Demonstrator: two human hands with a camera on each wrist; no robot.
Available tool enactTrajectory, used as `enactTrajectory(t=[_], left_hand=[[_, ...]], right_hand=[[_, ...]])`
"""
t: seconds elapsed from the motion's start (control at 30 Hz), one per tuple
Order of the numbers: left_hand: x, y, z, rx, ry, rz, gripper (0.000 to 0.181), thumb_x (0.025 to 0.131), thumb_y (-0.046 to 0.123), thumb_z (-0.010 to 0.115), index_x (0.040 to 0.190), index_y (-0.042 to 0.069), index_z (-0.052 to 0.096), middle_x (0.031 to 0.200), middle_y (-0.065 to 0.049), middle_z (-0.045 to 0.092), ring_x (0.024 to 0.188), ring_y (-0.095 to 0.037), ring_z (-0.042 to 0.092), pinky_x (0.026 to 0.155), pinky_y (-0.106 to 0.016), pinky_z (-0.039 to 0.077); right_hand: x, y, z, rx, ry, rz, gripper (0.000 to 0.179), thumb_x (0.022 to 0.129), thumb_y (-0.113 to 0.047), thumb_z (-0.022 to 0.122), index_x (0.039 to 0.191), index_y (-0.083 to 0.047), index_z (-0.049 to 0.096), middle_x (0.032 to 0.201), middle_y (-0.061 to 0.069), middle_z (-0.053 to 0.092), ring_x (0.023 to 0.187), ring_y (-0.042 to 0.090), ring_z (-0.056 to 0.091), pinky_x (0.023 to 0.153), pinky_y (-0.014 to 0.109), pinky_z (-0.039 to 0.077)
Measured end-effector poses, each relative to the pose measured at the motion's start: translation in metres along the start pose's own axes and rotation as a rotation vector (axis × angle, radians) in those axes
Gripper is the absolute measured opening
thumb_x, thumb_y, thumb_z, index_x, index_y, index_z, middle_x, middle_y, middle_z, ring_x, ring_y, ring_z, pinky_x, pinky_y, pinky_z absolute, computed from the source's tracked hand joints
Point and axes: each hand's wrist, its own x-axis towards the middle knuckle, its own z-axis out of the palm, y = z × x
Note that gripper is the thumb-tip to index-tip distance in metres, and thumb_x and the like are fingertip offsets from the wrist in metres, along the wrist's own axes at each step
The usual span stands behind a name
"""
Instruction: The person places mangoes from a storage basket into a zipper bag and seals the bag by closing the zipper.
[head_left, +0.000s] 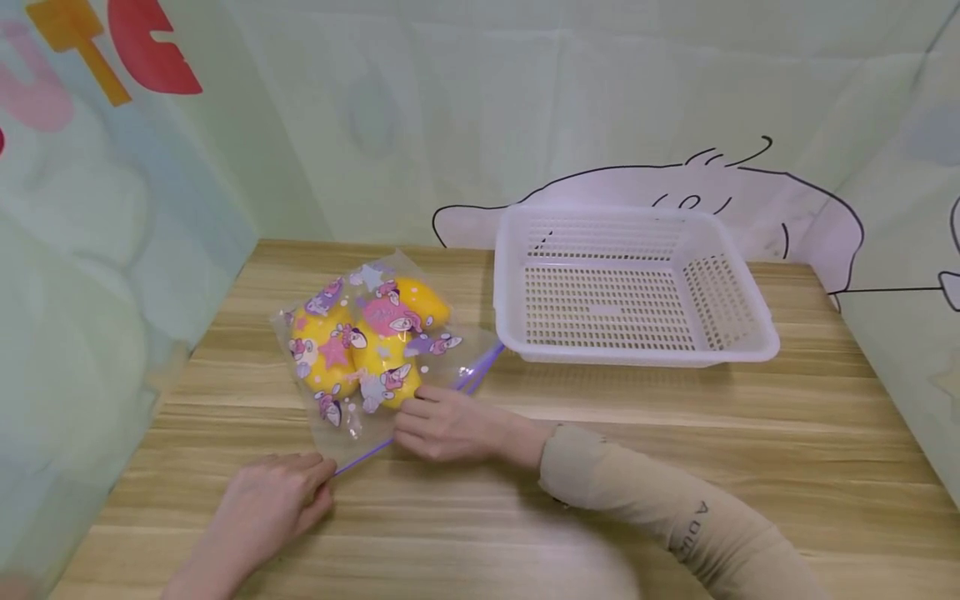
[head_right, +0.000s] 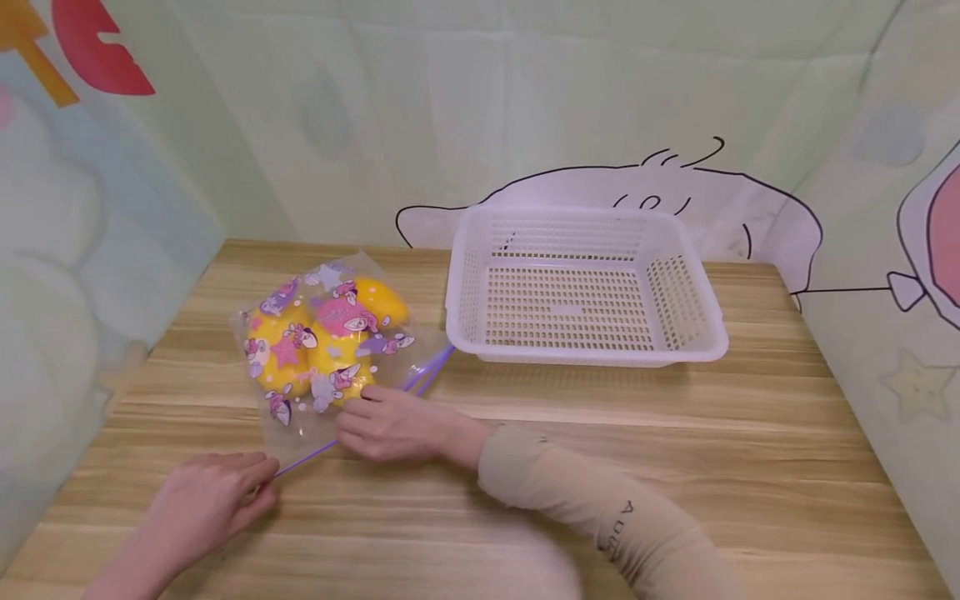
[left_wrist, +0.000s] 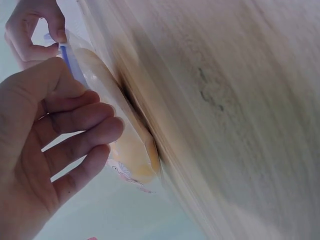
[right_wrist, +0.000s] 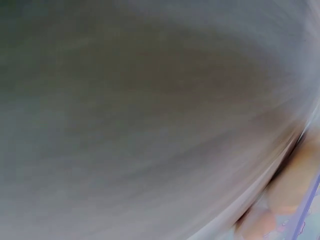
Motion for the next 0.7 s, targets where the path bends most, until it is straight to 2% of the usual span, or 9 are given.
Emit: enactTrajectory(t=[0.1, 0.23, 0.33, 0.4, 0.5, 0.57, 0.63, 0.7], left_hand=[[-0.0002, -0.0001, 0.0006, -0.004, 0.01, 0.0, 0.017, 0.062, 0.018, 0.067, 0.065, 0.023, 0.051, 0.058, 0.016, 0.044, 0.05, 0.001, 0.033, 0.045, -0.02, 0.033], [0.0, 0.0021, 0.0019, 0.008, 0.026, 0.003, 0.011, 0.062, 0.019, 0.066, 0.072, 0.017, 0.062, 0.062, 0.011, 0.055, 0.052, -0.007, 0.05, 0.048, -0.025, 0.041], [0.0011, 0.005, 0.0024, 0.02, 0.023, 0.0, 0.022, 0.062, 0.022, 0.067, 0.082, 0.013, 0.068, 0.07, 0.006, 0.062, 0.057, -0.012, 0.058, 0.05, -0.028, 0.046], [0.0026, 0.0068, 0.0028, 0.018, 0.016, -0.004, 0.023, 0.065, 0.025, 0.067, 0.084, 0.012, 0.068, 0.071, 0.006, 0.06, 0.058, -0.012, 0.056, 0.05, -0.028, 0.046], [0.0051, 0.0088, 0.0039, 0.006, 0.018, -0.003, 0.015, 0.078, 0.027, 0.06, 0.082, 0.014, 0.064, 0.069, 0.007, 0.054, 0.057, -0.012, 0.051, 0.047, -0.026, 0.041], [0.0065, 0.0094, 0.0043, 0.003, 0.016, 0.0, 0.011, 0.081, 0.025, 0.057, 0.079, 0.015, 0.061, 0.067, 0.007, 0.051, 0.056, -0.012, 0.05, 0.046, -0.026, 0.038], [0.0077, 0.0095, 0.004, 0.011, 0.005, 0.0, 0.007, 0.08, 0.022, 0.06, 0.077, 0.016, 0.058, 0.067, 0.007, 0.05, 0.056, -0.013, 0.049, 0.044, -0.026, 0.036], [0.0084, 0.0089, 0.0029, 0.026, -0.019, -0.007, 0.013, 0.071, 0.019, 0.069, 0.076, 0.017, 0.057, 0.067, 0.007, 0.05, 0.055, -0.013, 0.05, 0.044, -0.026, 0.035]], right_hand=[[-0.0023, 0.0018, -0.0007, 0.018, 0.016, 0.022, 0.033, 0.098, -0.009, 0.032, 0.089, -0.016, 0.063, 0.086, -0.006, 0.062, 0.078, 0.011, 0.055, 0.073, 0.024, 0.044], [-0.0052, 0.0033, 0.0014, 0.025, 0.029, 0.043, 0.035, 0.099, -0.01, 0.031, 0.087, -0.016, 0.064, 0.084, -0.007, 0.061, 0.078, 0.009, 0.055, 0.073, 0.022, 0.045], [-0.006, 0.0044, 0.0019, 0.011, 0.037, 0.054, 0.035, 0.099, -0.011, 0.031, 0.086, -0.017, 0.064, 0.083, -0.008, 0.061, 0.078, 0.008, 0.055, 0.072, 0.021, 0.045], [-0.0055, 0.0051, 0.0005, 0.007, 0.034, 0.063, 0.035, 0.099, -0.011, 0.032, 0.087, -0.017, 0.064, 0.083, -0.008, 0.061, 0.078, 0.008, 0.056, 0.073, 0.021, 0.045], [-0.0044, 0.0053, -0.0013, 0.003, 0.016, 0.067, 0.034, 0.099, -0.012, 0.033, 0.09, -0.016, 0.065, 0.085, -0.007, 0.061, 0.079, 0.009, 0.057, 0.074, 0.022, 0.045], [-0.0041, 0.0044, -0.0012, 0.011, 0.0, 0.071, 0.031, 0.099, -0.012, 0.034, 0.091, -0.016, 0.065, 0.086, -0.007, 0.062, 0.08, 0.01, 0.057, 0.075, 0.023, 0.045], [-0.0039, 0.0035, -0.0011, 0.02, -0.014, 0.074, 0.029, 0.099, -0.013, 0.036, 0.092, -0.015, 0.064, 0.087, -0.006, 0.062, 0.081, 0.01, 0.057, 0.076, 0.024, 0.045], [-0.0034, 0.0024, -0.0011, 0.024, -0.025, 0.072, 0.026, 0.098, -0.013, 0.038, 0.092, -0.015, 0.064, 0.087, -0.006, 0.062, 0.082, 0.011, 0.056, 0.077, 0.024, 0.044]])
